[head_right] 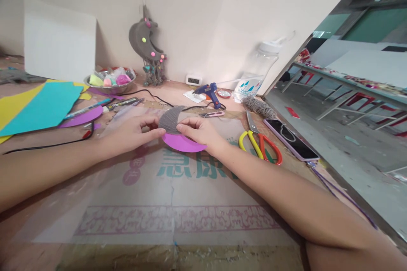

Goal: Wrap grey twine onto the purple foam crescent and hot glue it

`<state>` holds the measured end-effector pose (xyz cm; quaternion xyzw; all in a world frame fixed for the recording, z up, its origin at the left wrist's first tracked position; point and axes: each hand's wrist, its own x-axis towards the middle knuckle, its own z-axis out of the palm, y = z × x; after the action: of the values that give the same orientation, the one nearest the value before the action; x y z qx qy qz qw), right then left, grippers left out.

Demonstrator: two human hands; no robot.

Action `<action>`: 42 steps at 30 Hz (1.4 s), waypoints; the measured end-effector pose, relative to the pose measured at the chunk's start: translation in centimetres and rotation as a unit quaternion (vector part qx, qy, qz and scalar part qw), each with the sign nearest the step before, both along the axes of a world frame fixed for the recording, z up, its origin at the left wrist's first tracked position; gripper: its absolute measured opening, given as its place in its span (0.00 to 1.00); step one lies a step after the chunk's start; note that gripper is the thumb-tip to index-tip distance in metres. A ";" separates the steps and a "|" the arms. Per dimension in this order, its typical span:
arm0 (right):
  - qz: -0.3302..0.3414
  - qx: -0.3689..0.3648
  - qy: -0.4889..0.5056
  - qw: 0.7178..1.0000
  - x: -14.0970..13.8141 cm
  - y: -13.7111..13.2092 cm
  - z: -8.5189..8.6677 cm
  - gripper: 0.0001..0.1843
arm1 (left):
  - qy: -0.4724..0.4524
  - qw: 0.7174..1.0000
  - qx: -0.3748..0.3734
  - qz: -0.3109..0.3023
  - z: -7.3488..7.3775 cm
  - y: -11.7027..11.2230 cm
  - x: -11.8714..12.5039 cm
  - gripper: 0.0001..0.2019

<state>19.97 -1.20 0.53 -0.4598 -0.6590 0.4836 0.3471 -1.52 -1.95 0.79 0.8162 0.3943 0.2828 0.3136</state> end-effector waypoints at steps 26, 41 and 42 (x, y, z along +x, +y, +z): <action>0.038 0.128 -0.145 0.980 -0.8 -0.9 0.0 0.16 | -0.009 0.999 -0.034 0.023 -0.1 0.0 0.0 0.14; 0.114 0.148 -0.146 0.971 -0.7 -1.2 0.5 0.16 | -0.031 0.997 -0.066 0.000 -0.4 0.4 -0.1 0.15; 0.115 0.147 -0.139 0.973 -0.7 -1.1 0.6 0.16 | -0.039 0.997 -0.073 -0.001 -0.5 0.5 -0.2 0.15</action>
<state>19.30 -2.33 1.09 -0.3876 -0.8132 0.3496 0.2574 -1.68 -1.48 0.33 0.7801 0.4006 0.2845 0.3873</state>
